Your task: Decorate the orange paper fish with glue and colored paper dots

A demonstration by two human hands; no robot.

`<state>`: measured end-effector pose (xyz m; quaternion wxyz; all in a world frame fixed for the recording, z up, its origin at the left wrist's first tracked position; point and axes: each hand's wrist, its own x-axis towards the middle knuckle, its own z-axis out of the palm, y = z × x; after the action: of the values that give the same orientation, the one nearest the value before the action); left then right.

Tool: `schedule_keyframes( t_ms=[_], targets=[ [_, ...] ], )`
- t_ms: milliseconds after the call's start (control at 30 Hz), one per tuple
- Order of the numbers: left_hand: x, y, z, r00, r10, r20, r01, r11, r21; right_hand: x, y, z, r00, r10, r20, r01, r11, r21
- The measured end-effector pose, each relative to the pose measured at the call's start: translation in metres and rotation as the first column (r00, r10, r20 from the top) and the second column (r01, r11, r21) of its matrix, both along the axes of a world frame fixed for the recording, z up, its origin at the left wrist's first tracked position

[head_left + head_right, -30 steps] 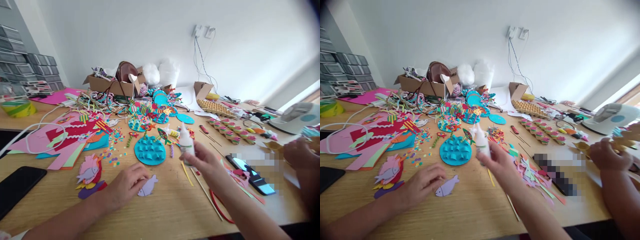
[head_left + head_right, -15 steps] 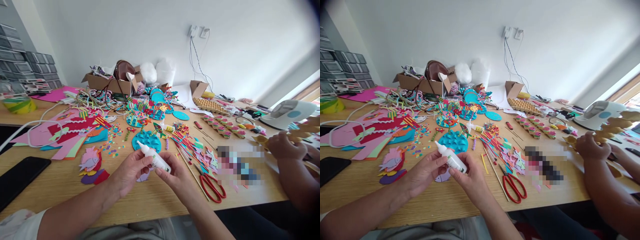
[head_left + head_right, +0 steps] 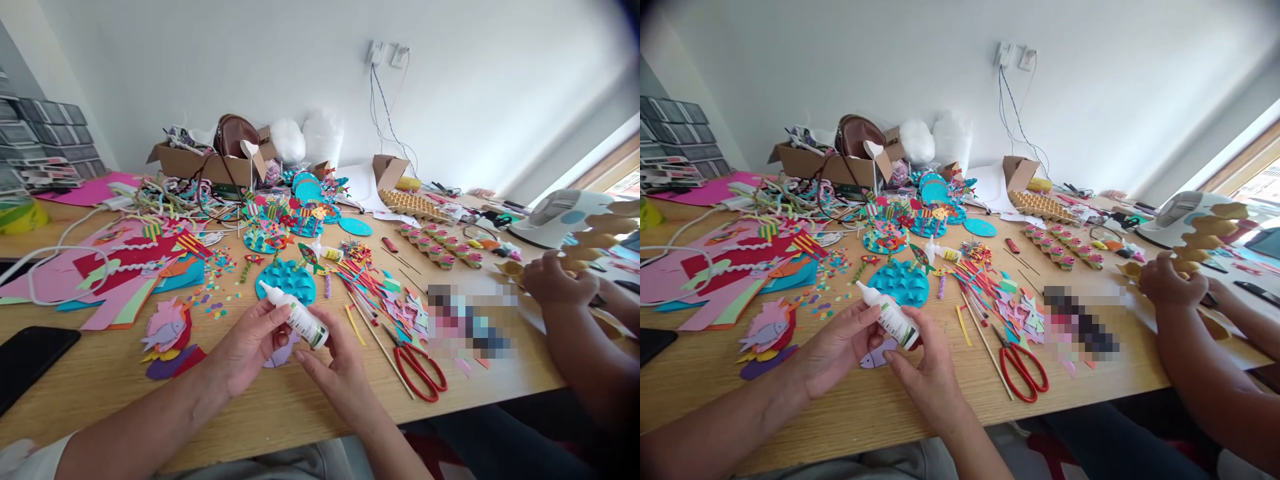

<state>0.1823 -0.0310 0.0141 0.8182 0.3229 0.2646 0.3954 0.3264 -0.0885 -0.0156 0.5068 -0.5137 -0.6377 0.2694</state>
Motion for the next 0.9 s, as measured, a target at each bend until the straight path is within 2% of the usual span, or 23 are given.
schedule_keyframes(
  t_ms=[100, 233, 333, 433, 533, 600, 667, 700, 733, 767, 800, 833, 900],
  targets=[
    [-0.002, 0.001, -0.003, 0.999, 0.008, -0.042, -0.008, 1.0, -0.002, 0.001, -0.001, 0.001, 1.0, 0.021, -0.006, -0.021, 0.999, -0.031],
    [-0.003, -0.001, -0.002, 1.0, 0.004, -0.021, -0.004, 1.0, -0.024, -0.004, -0.002, -0.002, 0.985, 0.018, -0.172, -0.016, 1.0, 0.01],
    [-0.002, -0.005, 0.001, 1.0, -0.02, 0.017, 0.022, 0.996, -0.084, -0.008, -0.004, -0.003, 0.959, 0.03, -0.281, -0.008, 0.997, 0.079],
    [0.003, -0.012, 0.006, 0.998, -0.051, 0.039, 0.056, 0.987, -0.149, -0.011, -0.007, 0.0, 0.949, 0.048, -0.311, 0.008, 0.985, 0.174],
    [0.005, -0.019, 0.01, 0.994, -0.086, 0.062, 0.095, 0.985, -0.143, -0.009, -0.008, 0.009, 0.966, -0.021, -0.258, 0.074, 0.977, 0.198],
    [0.001, -0.022, 0.01, 0.987, -0.155, 0.051, 0.16, 0.982, -0.105, -0.004, -0.007, 0.015, 0.957, -0.105, -0.269, 0.157, 0.971, 0.178],
    [-0.009, -0.02, 0.007, 0.969, -0.241, -0.058, 0.239, 0.97, -0.046, 0.003, -0.006, 0.021, 0.93, -0.156, -0.334, 0.21, 0.968, 0.134],
    [-0.017, -0.018, 0.004, 0.951, -0.257, -0.173, 0.261, 0.965, 0.003, 0.006, -0.005, 0.024, 0.919, -0.158, -0.362, 0.208, 0.973, 0.103],
    [-0.025, -0.016, -0.001, 0.918, -0.217, -0.332, 0.262, 0.961, 0.094, 0.01, -0.003, 0.025, 0.914, -0.151, -0.377, 0.191, 0.979, 0.071],
    [-0.033, -0.012, -0.005, 0.857, -0.134, -0.498, 0.285, 0.928, 0.241, 0.013, -0.002, 0.026, 0.914, -0.144, -0.379, 0.168, 0.985, 0.033],
    [-0.041, -0.009, -0.01, 0.785, 0.017, -0.619, 0.31, 0.855, 0.416, 0.015, 0.0, 0.026, 0.919, -0.134, -0.37, 0.141, 0.99, -0.007],
    [-0.048, -0.006, -0.015, 0.714, 0.149, -0.684, 0.384, 0.733, 0.561, 0.015, 0.002, 0.025, 0.927, -0.124, -0.354, 0.116, 0.992, -0.042],
    [-0.058, -0.003, -0.024, 0.641, 0.387, -0.663, 0.498, 0.447, 0.743, 0.013, 0.006, 0.022, 0.947, -0.093, -0.309, 0.067, 0.993, -0.093]
  ],
)
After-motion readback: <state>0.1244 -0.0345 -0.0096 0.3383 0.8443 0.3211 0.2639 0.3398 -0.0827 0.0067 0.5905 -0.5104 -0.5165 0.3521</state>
